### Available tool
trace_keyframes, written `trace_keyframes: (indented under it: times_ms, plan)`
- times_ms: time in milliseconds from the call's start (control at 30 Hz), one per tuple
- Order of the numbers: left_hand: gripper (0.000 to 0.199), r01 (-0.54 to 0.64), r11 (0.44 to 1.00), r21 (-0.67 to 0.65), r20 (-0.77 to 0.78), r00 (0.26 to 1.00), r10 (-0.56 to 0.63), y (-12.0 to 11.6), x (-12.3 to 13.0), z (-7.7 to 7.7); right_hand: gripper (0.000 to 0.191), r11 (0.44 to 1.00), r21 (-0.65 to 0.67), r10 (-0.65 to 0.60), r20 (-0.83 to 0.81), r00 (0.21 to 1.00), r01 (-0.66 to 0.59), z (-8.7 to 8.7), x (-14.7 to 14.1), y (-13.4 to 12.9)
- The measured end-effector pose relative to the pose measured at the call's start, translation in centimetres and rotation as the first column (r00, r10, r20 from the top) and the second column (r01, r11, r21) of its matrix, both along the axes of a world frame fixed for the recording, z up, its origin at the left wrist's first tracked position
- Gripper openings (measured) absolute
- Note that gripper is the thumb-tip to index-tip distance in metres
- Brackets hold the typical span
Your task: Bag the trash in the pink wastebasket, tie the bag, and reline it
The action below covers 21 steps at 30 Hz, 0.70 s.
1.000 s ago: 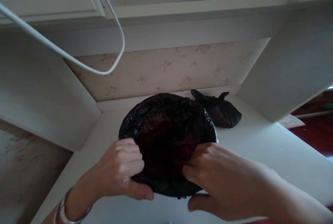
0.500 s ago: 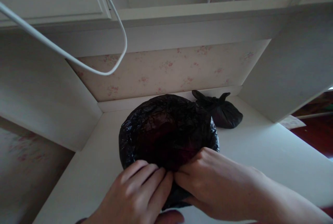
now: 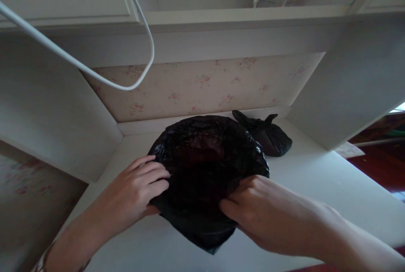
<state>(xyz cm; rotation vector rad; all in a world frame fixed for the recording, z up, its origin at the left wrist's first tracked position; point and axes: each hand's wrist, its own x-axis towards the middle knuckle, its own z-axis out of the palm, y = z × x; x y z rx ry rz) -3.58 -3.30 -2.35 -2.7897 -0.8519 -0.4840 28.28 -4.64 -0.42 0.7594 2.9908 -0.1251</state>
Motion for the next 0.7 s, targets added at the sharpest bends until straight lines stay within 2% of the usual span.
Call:
trace_keyframes:
  times_ms: [67,167,233,300,433,533,600,700]
  plan:
    - [0.033,-0.06,0.997,0.053,0.017,0.998,0.059,-1.2,0.8,0.1,0.016,0.998,0.042,0.052,0.007,0.999,-0.053,-0.4,-0.8,-0.2]
    - [0.045,-0.024,0.991,0.133,0.107,0.994,0.009,-3.8,3.6,-0.3,0.015,0.99,0.075,0.121,-0.041,0.992,-0.118,-0.8,-2.0,-0.5]
    - [0.04,-0.021,0.986,0.165,0.183,0.983,-0.009,-4.8,5.4,-0.8,0.013,0.988,0.049,0.152,-0.066,0.986,-0.149,-0.7,-2.4,-0.5]
    - [0.039,-0.028,0.987,0.16,0.214,0.977,-0.008,-4.9,6.4,-1.4,0.013,0.989,-0.025,0.14,-0.097,0.985,-0.143,-0.4,-2.3,-0.2]
    - [0.052,0.012,0.983,0.182,0.19,0.981,-0.047,-3.3,5.7,-2.1,0.048,0.99,-0.137,-0.022,-0.069,0.997,0.012,0.7,-0.9,1.0]
    - [0.056,0.034,0.978,0.205,0.195,0.978,-0.075,-2.4,4.7,-2.2,0.047,0.974,-0.177,-0.123,0.117,0.985,0.143,1.3,-0.3,1.6]
    - [0.057,0.033,0.98,0.198,0.201,0.977,-0.074,-2.1,4.3,-2.2,0.041,0.962,-0.233,-0.097,0.207,0.974,0.145,1.6,-0.6,1.7]
    - [0.06,0.04,0.988,0.149,0.186,0.98,-0.067,-1.7,3.9,-2.1,0.036,0.948,-0.318,0.053,0.212,0.976,0.018,1.9,-1.5,1.9]
